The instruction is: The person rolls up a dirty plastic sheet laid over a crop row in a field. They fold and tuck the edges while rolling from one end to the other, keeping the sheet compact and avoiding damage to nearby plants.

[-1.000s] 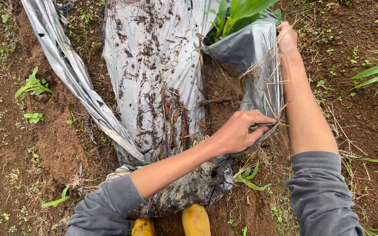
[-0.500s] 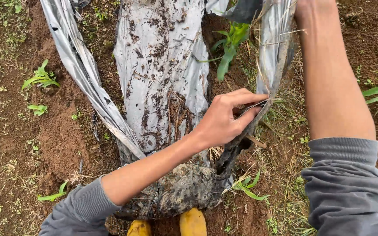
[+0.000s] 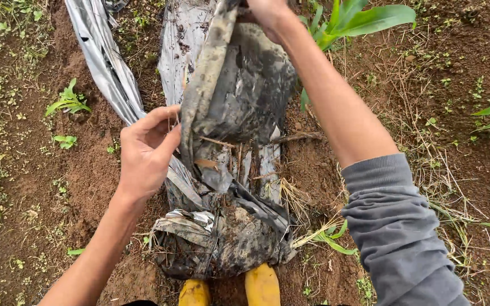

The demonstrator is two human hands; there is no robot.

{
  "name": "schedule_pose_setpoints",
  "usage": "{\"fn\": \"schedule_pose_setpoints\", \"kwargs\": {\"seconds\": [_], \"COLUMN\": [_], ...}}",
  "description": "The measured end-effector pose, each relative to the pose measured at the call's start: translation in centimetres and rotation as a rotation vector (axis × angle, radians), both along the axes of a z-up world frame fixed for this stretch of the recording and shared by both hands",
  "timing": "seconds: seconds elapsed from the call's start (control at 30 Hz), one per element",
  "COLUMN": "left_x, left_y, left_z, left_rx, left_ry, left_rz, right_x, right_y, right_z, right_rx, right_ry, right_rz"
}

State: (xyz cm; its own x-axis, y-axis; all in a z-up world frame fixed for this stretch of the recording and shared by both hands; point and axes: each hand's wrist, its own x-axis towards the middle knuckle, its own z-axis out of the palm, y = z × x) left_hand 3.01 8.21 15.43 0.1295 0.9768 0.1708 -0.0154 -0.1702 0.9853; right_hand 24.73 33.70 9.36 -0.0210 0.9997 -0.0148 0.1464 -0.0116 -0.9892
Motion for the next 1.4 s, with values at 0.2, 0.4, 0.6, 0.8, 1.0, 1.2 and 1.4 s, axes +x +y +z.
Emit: {"fn": "schedule_pose_setpoints", "kwargs": {"seconds": [0.2,0.4,0.6,0.8,1.0,1.2,1.4], "left_x": [-3.6,-6.5,-10.0,-3.7,1.1,2.3,2.3], "left_y": [-2.6,-4.5,-3.3,-6.6,-14.4,-18.8,-19.9], "left_z": [-5.9,-11.6,-19.4,-13.7,-14.5,-18.5,-18.3], "left_rx": [-0.145,-0.324,-0.369,-0.316,0.421,0.739,0.680], "left_ry": [0.020,0.153,0.627,1.053,1.265,1.351,1.270], "left_rz": [0.259,0.460,0.600,0.301,-0.106,-0.366,-0.405], "right_x": [-2.1,2.2,7.4,8.0,8.0,8.8,9.8], "right_y": [-10.6,-22.3,-30.3,-38.6,-46.1,-46.1,-44.8], "right_z": [-0.5,0.2,-3.5,-5.5,-10.8,-12.6,-15.1], "right_rx": [-0.088,-0.102,-0.439,-0.326,0.180,0.275,0.299], "right_ry": [-0.374,-0.561,-0.525,-0.609,-0.784,-1.072,-1.013], "right_rz": [0.282,0.473,0.367,0.395,0.573,0.743,0.780]}}
